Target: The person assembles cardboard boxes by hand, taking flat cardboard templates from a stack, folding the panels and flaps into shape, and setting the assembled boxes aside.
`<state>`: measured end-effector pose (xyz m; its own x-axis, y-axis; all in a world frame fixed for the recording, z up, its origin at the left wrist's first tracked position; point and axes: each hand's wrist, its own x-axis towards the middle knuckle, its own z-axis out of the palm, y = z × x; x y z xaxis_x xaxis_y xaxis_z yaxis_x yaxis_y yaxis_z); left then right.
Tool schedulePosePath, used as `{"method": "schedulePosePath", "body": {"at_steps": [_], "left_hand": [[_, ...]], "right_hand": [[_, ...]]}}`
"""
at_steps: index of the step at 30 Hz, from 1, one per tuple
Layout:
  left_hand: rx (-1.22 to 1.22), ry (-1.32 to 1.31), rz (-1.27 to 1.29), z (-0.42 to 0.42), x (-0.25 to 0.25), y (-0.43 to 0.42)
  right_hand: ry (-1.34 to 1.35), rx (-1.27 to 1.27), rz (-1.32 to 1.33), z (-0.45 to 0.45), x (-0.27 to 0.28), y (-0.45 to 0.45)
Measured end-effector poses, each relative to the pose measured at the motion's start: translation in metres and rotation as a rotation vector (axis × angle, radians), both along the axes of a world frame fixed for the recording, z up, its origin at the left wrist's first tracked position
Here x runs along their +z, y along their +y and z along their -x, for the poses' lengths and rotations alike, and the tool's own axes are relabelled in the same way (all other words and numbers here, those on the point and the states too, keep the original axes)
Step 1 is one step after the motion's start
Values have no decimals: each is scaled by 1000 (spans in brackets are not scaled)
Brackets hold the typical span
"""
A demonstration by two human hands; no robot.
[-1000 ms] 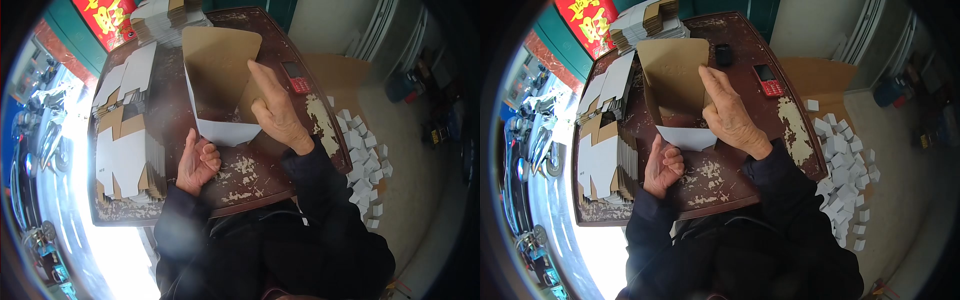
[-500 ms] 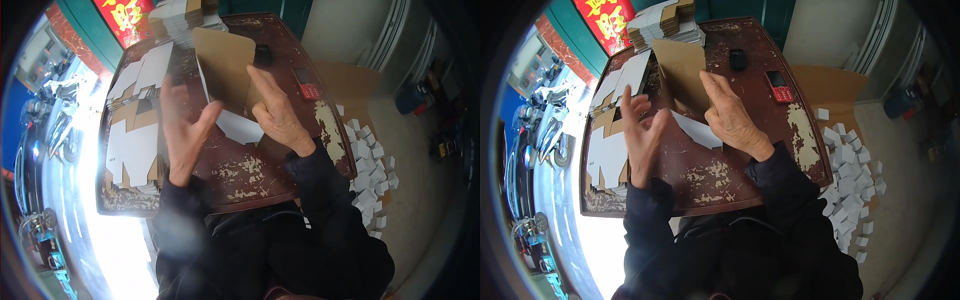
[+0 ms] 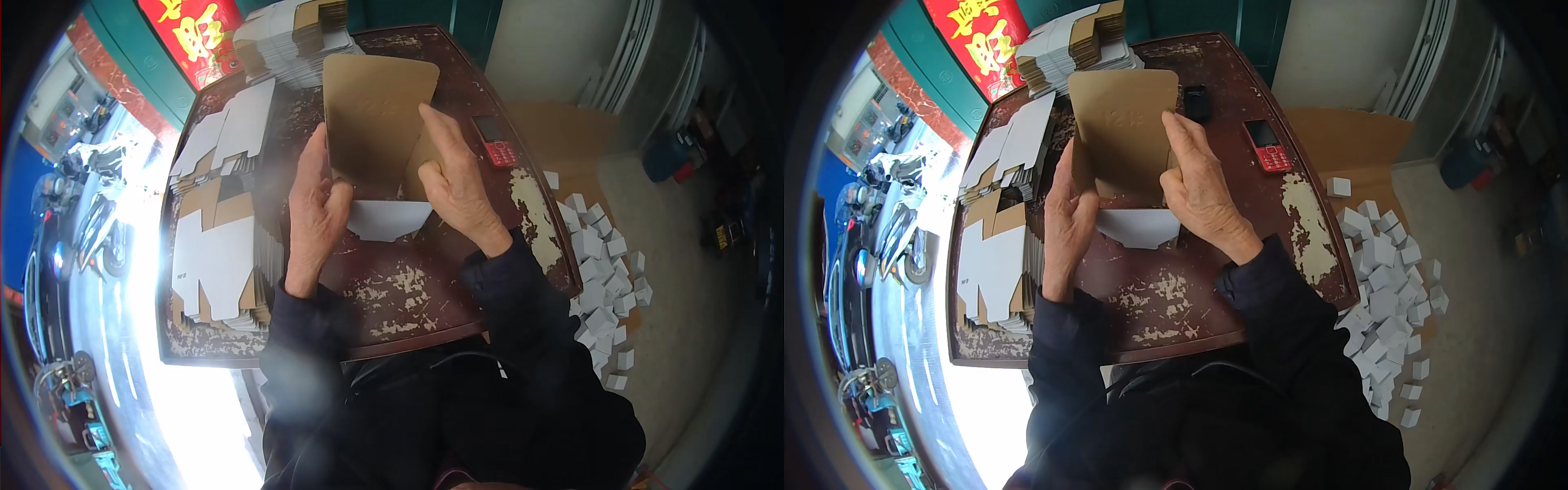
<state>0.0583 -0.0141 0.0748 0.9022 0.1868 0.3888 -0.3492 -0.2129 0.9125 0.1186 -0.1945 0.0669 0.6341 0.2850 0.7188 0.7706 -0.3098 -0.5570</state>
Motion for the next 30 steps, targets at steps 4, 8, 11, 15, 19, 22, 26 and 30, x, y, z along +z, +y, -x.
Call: {"method": "schedulePosePath", "body": {"at_steps": [4, 8, 11, 15, 19, 22, 26, 30], "left_hand": [[30, -121, -174, 4, -6, 4], [10, -178, -253, 3, -11, 12], [-10, -194, -271, 3, -10, 17], [-4, -139, -246, 5, -3, 20], [2, -110, -235, 5, -7, 23], [0, -97, -230, 4, -9, 25], [-9, -90, -228, 4, -9, 28], [12, -131, -454, 2, -11, 28]], "right_hand": [[-7, -37, -8, -7, -3, 3], [35, -84, -59, -10, -1, 11], [77, -110, -104, -10, 0, 21], [82, -142, -209, -13, -4, 32], [141, -148, -104, -9, 2, 31], [102, -146, -48, -12, -1, 31], [-80, -130, 13, -16, -7, 32], [104, 31, 85, -11, -5, 31]]}}
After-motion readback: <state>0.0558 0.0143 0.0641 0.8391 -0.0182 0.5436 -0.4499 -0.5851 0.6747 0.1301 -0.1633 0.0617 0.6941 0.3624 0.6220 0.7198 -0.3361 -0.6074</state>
